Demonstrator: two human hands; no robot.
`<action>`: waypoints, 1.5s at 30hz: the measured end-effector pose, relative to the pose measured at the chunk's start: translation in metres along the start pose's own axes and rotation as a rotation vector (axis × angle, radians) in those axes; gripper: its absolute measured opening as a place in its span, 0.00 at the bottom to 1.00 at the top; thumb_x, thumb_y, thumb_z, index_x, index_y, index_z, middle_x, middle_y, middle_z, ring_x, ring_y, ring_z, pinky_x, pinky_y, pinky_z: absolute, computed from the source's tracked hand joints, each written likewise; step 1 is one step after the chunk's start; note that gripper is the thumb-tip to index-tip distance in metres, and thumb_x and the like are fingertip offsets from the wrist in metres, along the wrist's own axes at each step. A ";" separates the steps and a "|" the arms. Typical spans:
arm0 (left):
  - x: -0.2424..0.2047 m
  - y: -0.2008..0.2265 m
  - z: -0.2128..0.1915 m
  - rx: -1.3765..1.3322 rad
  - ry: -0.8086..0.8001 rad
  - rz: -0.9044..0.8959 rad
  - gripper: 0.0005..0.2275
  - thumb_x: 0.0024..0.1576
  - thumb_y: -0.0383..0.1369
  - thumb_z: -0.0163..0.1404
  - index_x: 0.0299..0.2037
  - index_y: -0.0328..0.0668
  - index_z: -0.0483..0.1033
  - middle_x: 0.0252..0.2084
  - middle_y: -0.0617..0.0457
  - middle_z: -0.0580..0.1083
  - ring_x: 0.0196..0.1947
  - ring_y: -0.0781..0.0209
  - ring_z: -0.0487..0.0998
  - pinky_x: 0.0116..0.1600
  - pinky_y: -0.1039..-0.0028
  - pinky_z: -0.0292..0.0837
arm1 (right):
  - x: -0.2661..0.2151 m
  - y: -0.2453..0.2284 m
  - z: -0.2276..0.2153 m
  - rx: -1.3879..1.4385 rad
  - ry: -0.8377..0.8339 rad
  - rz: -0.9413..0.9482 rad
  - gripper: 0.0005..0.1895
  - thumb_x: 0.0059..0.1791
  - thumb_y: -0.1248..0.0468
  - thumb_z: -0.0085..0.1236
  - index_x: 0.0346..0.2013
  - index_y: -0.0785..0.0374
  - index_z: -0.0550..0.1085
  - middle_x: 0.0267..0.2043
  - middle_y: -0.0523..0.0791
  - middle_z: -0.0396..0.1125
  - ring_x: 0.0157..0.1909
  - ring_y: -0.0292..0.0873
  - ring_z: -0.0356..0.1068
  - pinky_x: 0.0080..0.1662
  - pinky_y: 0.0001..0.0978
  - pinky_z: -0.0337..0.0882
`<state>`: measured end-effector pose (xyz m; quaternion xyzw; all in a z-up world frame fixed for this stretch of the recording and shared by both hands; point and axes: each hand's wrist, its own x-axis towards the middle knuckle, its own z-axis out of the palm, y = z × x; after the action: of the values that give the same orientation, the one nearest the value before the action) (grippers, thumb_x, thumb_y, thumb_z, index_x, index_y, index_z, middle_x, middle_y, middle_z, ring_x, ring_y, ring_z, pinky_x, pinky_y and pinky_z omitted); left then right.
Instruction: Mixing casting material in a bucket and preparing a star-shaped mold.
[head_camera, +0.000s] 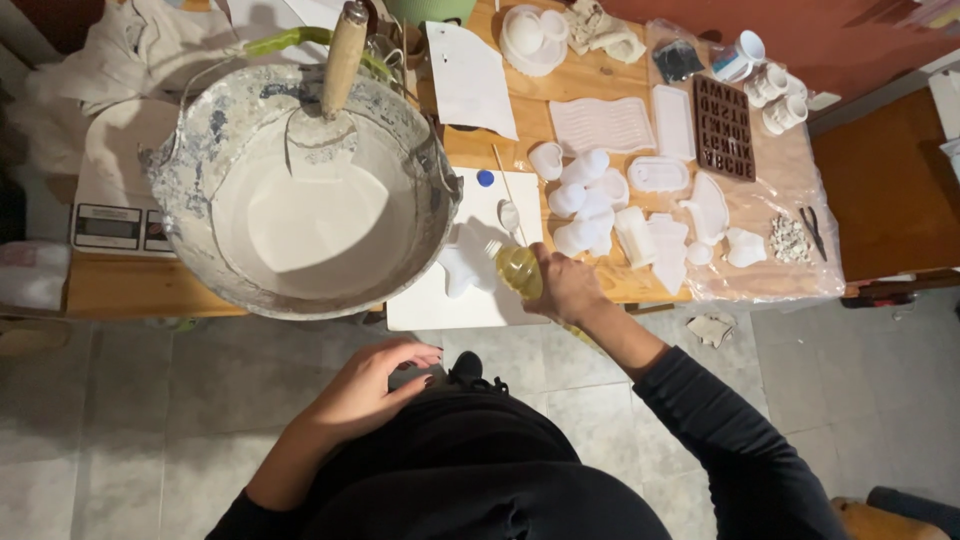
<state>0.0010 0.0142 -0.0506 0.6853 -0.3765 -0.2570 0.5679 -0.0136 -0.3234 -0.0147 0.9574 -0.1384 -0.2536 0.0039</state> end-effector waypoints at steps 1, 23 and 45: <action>0.001 -0.001 0.000 0.004 -0.007 0.000 0.14 0.54 0.26 0.57 0.51 0.39 0.77 0.46 0.50 0.81 0.47 0.59 0.83 0.50 0.70 0.78 | 0.000 0.000 0.000 -0.004 -0.004 -0.008 0.46 0.37 0.47 0.72 0.63 0.57 0.59 0.47 0.55 0.71 0.47 0.58 0.74 0.48 0.47 0.75; 0.041 -0.092 0.026 -0.069 -0.148 -0.319 0.15 0.55 0.31 0.54 0.53 0.42 0.76 0.49 0.49 0.79 0.51 0.56 0.81 0.53 0.66 0.77 | 0.037 0.061 -0.031 1.135 1.011 -0.344 0.44 0.46 0.66 0.71 0.70 0.64 0.55 0.62 0.47 0.62 0.63 0.46 0.66 0.66 0.42 0.70; 0.062 -0.175 0.119 0.004 0.385 -0.624 0.23 0.54 0.32 0.57 0.61 0.47 0.69 0.54 0.48 0.76 0.49 0.51 0.82 0.53 0.67 0.76 | 0.322 0.121 -0.003 1.148 1.113 -0.235 0.52 0.42 0.70 0.78 0.69 0.70 0.51 0.63 0.54 0.61 0.61 0.49 0.64 0.60 0.41 0.70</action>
<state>-0.0163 -0.0935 -0.2428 0.8042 -0.0357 -0.2835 0.5212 0.2241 -0.5255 -0.1591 0.8042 -0.1233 0.3722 -0.4467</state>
